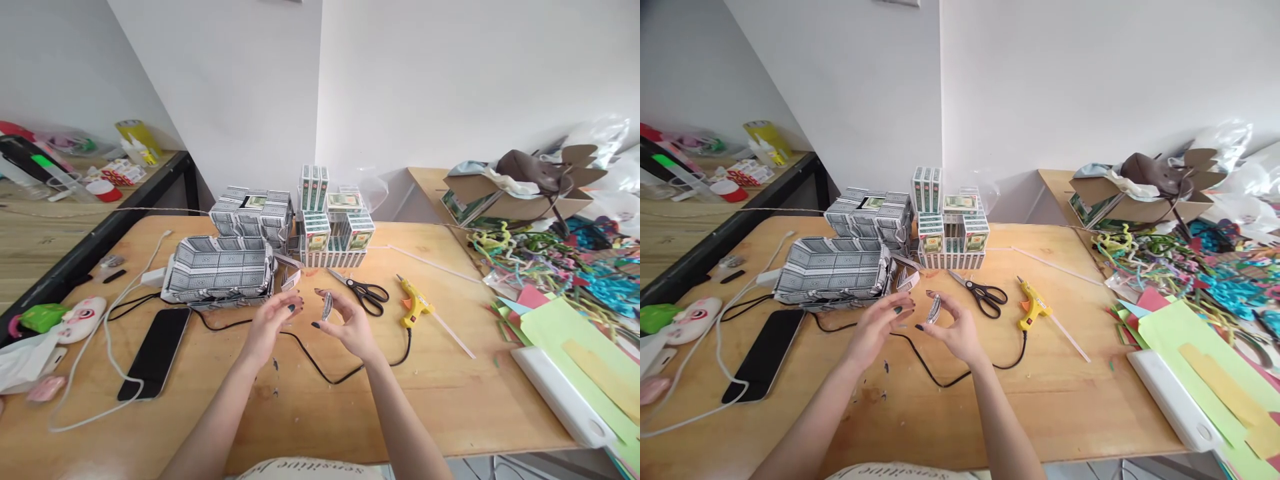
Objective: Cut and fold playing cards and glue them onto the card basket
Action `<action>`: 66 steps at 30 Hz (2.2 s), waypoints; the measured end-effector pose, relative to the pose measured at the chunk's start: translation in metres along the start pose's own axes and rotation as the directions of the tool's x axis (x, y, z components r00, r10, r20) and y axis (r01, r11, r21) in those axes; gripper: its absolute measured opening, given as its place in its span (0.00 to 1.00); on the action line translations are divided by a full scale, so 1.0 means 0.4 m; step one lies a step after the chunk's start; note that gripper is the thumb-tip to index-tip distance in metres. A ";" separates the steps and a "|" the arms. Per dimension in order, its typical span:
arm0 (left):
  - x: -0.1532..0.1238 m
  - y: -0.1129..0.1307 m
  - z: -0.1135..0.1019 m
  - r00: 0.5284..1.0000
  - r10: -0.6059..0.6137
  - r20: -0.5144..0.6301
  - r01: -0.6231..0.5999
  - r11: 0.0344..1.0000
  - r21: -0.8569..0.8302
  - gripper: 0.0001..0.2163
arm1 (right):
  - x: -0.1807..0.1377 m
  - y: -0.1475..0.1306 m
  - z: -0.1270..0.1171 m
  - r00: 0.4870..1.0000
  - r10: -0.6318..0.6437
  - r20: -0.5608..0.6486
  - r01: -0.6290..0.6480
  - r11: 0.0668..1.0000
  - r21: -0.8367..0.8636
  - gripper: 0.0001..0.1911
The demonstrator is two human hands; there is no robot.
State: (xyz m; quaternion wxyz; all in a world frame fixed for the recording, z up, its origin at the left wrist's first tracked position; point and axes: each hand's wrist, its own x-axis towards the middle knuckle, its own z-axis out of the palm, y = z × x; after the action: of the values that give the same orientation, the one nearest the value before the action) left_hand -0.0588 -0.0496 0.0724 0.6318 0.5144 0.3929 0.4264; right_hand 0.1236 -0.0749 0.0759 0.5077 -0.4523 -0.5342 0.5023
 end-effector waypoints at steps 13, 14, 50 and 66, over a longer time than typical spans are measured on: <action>0.021 0.029 0.039 0.842 -0.408 0.353 0.498 0.838 -0.221 0.13 | -0.017 -0.024 0.020 0.968 -0.147 0.204 0.205 0.930 -0.303 0.33; 0.020 0.030 0.038 0.845 -0.408 0.347 0.495 0.842 -0.215 0.13 | -0.019 -0.025 0.017 0.969 -0.140 0.202 0.196 0.935 -0.294 0.35; 0.013 -0.049 0.024 0.982 -0.115 0.151 0.076 0.967 0.243 0.16 | -0.014 0.037 0.061 0.994 0.094 -0.056 -0.088 0.991 0.098 0.13; 0.070 -0.109 0.033 0.991 0.106 0.085 -0.134 0.868 0.478 0.16 | 0.017 0.112 0.046 0.992 -0.058 -0.109 0.051 0.997 -0.065 0.14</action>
State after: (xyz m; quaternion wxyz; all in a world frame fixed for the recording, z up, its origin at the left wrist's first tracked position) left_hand -0.0316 -0.0318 0.0301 0.4664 0.6908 0.4364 0.3389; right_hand 0.1035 -0.0659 0.0323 0.5358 -0.4802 -0.5329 0.4454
